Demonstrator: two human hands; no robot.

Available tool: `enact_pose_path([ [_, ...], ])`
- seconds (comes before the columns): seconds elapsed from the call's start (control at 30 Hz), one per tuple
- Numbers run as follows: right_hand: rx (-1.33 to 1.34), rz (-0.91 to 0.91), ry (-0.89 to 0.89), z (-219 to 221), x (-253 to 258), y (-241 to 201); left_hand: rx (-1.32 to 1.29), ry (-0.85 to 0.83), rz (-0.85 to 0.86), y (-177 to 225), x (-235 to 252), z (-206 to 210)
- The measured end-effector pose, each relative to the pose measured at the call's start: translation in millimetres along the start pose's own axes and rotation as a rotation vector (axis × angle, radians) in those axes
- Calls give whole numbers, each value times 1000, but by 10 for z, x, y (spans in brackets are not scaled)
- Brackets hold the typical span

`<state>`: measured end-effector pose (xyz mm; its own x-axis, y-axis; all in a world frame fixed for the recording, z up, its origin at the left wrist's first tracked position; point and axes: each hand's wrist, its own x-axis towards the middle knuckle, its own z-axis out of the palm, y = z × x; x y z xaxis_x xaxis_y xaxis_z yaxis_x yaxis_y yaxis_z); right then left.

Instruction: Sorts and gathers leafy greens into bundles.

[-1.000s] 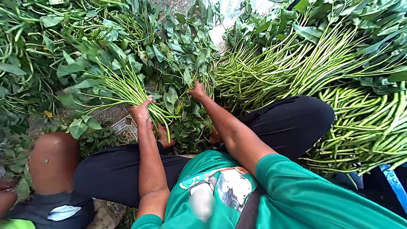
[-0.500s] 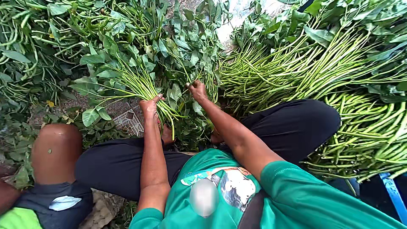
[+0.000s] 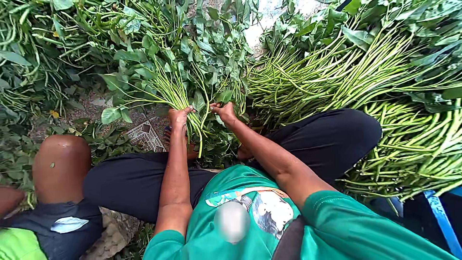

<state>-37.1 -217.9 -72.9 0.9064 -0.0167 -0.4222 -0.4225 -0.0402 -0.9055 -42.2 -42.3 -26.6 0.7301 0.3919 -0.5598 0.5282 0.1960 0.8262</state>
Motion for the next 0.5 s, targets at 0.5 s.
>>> enact_pose_path([
  [0.5,-649,-535,-217,198,-396,-255,-47,-61,12,-92,53,-36],
])
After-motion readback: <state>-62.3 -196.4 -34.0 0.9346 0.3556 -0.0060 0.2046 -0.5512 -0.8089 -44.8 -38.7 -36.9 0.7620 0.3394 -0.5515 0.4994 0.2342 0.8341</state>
